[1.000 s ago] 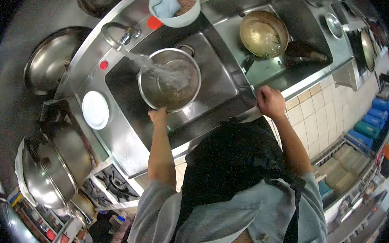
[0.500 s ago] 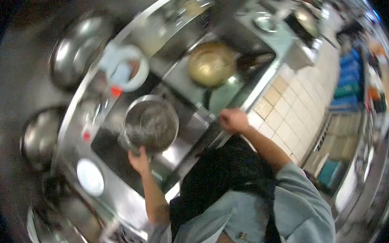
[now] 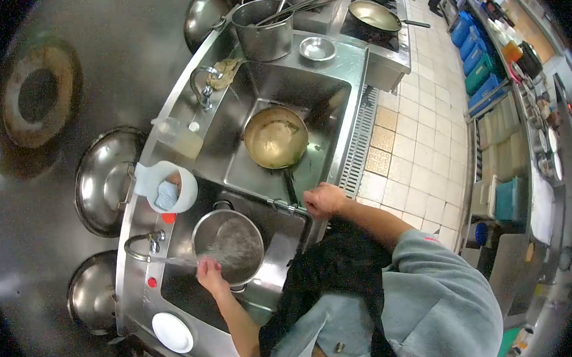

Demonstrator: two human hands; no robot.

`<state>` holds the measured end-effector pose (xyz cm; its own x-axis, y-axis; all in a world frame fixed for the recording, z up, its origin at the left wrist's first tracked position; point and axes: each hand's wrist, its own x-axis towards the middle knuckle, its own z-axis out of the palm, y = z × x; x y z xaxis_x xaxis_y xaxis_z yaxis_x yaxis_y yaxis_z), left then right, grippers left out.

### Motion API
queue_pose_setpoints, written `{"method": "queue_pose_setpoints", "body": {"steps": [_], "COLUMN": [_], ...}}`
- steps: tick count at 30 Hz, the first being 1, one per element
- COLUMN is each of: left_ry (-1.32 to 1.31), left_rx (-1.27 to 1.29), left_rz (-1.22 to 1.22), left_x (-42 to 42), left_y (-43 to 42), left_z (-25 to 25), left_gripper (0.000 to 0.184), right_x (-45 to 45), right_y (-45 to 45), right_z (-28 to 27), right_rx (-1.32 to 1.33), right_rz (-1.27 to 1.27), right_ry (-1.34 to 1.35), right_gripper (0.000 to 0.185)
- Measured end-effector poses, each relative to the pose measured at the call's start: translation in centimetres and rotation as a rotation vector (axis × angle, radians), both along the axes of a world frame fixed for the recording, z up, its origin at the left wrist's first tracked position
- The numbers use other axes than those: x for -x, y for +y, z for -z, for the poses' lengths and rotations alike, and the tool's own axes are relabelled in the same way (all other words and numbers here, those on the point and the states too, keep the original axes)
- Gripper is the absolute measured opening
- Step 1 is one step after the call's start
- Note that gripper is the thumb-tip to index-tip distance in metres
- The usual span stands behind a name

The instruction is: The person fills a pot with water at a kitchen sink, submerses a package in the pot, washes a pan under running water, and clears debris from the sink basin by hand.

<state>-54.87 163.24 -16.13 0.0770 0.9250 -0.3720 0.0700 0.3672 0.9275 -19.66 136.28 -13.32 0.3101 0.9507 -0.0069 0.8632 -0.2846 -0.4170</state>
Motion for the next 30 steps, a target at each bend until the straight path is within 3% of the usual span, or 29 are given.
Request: {"method": "queue_pose_setpoints", "body": {"steps": [2, 4, 6, 8, 10, 12, 16, 20, 23, 24, 26, 28, 30], "left_ry": [0.049, 0.045, 0.123, 0.159, 0.118, 0.077, 0.072, 0.175, 0.401, 0.4, 0.417, 0.395, 0.11], "left_rx": [-0.043, -0.054, -0.079, -0.087, -0.077, -0.067, -0.085, -0.089, -0.494, -0.507, -0.628, -0.611, -0.442], "left_rz": [0.058, -0.034, 0.105, 0.06, 0.016, -0.015, 0.042, 0.224, 0.44, 0.453, 0.462, 0.522, 0.518], "left_x": [0.4, 0.1, 1.0, 1.0, 0.8, 0.8, -0.8, -7.0, -12.7, -15.0, -20.6, -24.9, -28.1], "left_y": [-0.6, -1.4, -0.8, -1.4, -1.8, -2.1, -4.0, -7.3, -9.6, -10.6, -13.9, -16.2, -17.7], "left_z": [0.0, -0.6, -0.7, -1.8, -2.9, -2.5, -1.1, -3.8, -4.3, -5.2, -8.5, -10.8, -10.5], "left_gripper": [0.015, 0.014, 0.018, 0.023, 0.024, 0.026, 0.022, 0.024, 0.033, 0.033, 0.038, 0.041, 0.037], "right_x": [0.1, 0.0, 0.1, -0.1, -0.5, -1.0, -3.7, -6.7, -7.9, -8.2, -9.4, -10.3, -11.1], "right_y": [0.0, -0.1, -0.6, -0.9, -1.9, -3.5, -8.0, -14.6, -20.1, -22.1, -27.7, -33.0, -38.0], "right_z": [-0.5, -0.2, 0.3, 0.7, -1.1, -2.7, -3.1, -0.6, -1.0, -1.2, 3.3, 7.1, 8.1], "right_rx": [0.018, -0.013, -0.032, -0.231, -0.237, -0.345, -0.269, -0.292, -0.154, -0.101, -0.059, -0.06, 0.078], "right_rz": [-0.003, 0.004, 0.017, -0.01, 0.019, 0.141, 0.396, 0.532, 0.692, 0.772, 0.805, 0.842, 0.89], "right_ry": [0.011, 0.01, 0.016, 0.119, 0.181, 0.255, 0.198, 0.158, 0.255, 0.313, 0.288, 0.344, 0.482], "right_gripper": [0.011, 0.011, 0.011, 0.01, 0.01, 0.01, 0.009, 0.013, 0.019, 0.022, 0.028, 0.03, 0.033]}}
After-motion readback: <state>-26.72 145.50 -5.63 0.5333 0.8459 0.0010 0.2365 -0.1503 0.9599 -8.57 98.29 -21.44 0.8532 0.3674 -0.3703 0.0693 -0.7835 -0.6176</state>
